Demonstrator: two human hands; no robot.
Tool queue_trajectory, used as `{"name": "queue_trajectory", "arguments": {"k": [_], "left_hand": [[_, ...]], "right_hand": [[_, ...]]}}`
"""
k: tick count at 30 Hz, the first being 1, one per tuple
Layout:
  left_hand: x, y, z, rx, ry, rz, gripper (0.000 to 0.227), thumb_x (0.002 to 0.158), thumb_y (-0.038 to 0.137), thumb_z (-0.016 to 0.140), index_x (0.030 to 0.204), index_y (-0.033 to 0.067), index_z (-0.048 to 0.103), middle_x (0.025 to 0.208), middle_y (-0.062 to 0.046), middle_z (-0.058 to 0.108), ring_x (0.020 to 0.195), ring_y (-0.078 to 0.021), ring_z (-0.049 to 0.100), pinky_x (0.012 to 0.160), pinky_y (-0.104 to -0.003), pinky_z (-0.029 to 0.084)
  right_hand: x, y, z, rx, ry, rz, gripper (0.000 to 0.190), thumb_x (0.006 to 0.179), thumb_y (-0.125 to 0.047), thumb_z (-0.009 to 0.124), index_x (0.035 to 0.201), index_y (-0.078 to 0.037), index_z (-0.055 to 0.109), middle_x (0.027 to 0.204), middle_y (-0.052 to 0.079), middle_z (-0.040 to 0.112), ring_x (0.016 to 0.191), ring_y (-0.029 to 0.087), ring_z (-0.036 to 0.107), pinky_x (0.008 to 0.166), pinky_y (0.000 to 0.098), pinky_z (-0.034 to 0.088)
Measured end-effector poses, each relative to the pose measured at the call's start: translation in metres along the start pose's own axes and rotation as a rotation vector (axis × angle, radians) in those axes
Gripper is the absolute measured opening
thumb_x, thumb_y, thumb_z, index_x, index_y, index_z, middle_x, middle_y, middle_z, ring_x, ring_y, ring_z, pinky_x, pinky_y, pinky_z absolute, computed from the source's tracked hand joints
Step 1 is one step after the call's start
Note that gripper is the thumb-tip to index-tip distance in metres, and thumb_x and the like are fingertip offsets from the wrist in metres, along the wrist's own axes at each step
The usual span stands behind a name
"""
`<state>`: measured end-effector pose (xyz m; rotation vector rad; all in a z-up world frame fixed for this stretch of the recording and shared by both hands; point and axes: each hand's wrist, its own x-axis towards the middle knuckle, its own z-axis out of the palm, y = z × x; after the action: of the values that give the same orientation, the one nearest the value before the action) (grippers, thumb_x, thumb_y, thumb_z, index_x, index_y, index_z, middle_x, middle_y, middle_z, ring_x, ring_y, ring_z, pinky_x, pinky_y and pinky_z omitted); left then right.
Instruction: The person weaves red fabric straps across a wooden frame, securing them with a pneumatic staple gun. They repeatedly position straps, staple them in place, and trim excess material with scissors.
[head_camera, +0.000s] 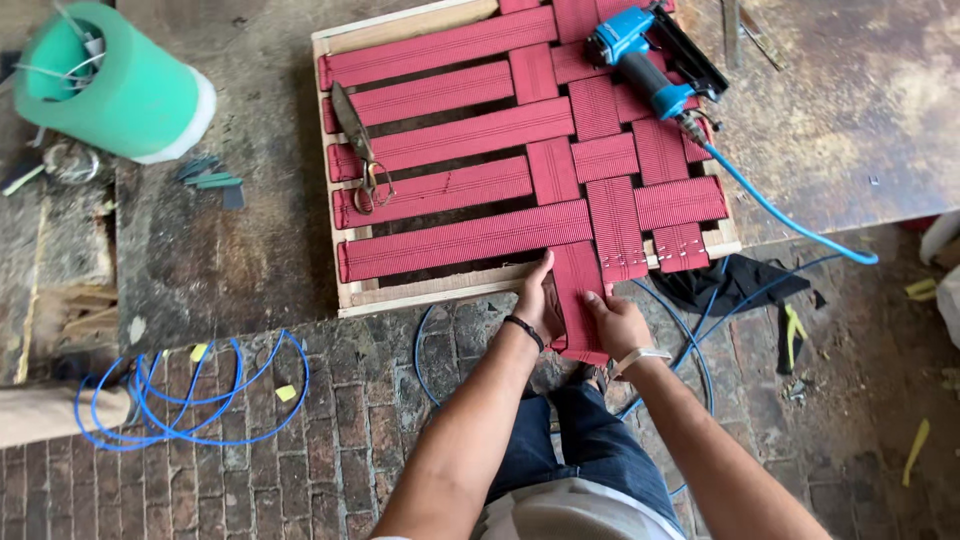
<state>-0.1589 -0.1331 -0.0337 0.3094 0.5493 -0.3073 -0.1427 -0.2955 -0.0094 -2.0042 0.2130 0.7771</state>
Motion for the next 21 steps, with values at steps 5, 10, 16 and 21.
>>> {"name": "queue_trajectory", "arguments": {"k": [5,10,16,21], "left_hand": [[-0.002,0.005,0.029,-0.067,0.094,-0.055,0.056,0.099,0.050,0.051,0.130,0.0042,0.055,0.117,-0.024,0.067,0.098,-0.0395,0.070,0.095,-0.052,0.051],[0.013,0.004,0.011,-0.062,-0.072,-0.149,0.043,0.106,0.041,0.052,0.117,-0.0006,0.058,0.092,-0.016,0.066,0.080,-0.0312,0.065,0.083,-0.048,0.051],[0.046,-0.014,-0.019,0.083,0.107,-0.034,0.025,0.103,0.034,0.057,0.083,0.0202,0.050,0.062,0.006,0.042,0.051,-0.0125,0.039,0.061,-0.041,0.048],[0.066,-0.016,-0.024,0.250,0.206,0.050,0.031,0.102,0.033,0.060,0.076,0.0185,0.050,0.056,0.008,0.036,0.046,-0.0105,0.033,0.051,-0.035,0.044]], "right_hand": [[-0.030,0.044,0.015,-0.270,0.082,-0.014,0.051,0.100,-0.052,0.058,0.096,-0.003,0.075,0.080,0.024,0.072,0.075,0.036,0.070,0.073,0.0478,0.053],[-0.097,0.101,0.029,-0.266,0.102,0.023,0.054,0.096,-0.055,0.055,0.092,-0.004,0.070,0.079,0.028,0.070,0.079,0.043,0.068,0.073,0.0531,0.055],[-0.059,0.082,0.007,-0.571,0.026,-0.250,0.035,0.096,-0.043,0.061,0.101,-0.009,0.070,0.086,0.023,0.072,0.087,0.045,0.068,0.076,0.0552,0.054],[-0.040,-0.015,-0.058,-0.704,0.271,-0.668,0.046,0.088,-0.034,0.063,0.132,-0.022,0.064,0.126,0.008,0.071,0.120,0.030,0.068,0.103,0.0418,0.057]]}}
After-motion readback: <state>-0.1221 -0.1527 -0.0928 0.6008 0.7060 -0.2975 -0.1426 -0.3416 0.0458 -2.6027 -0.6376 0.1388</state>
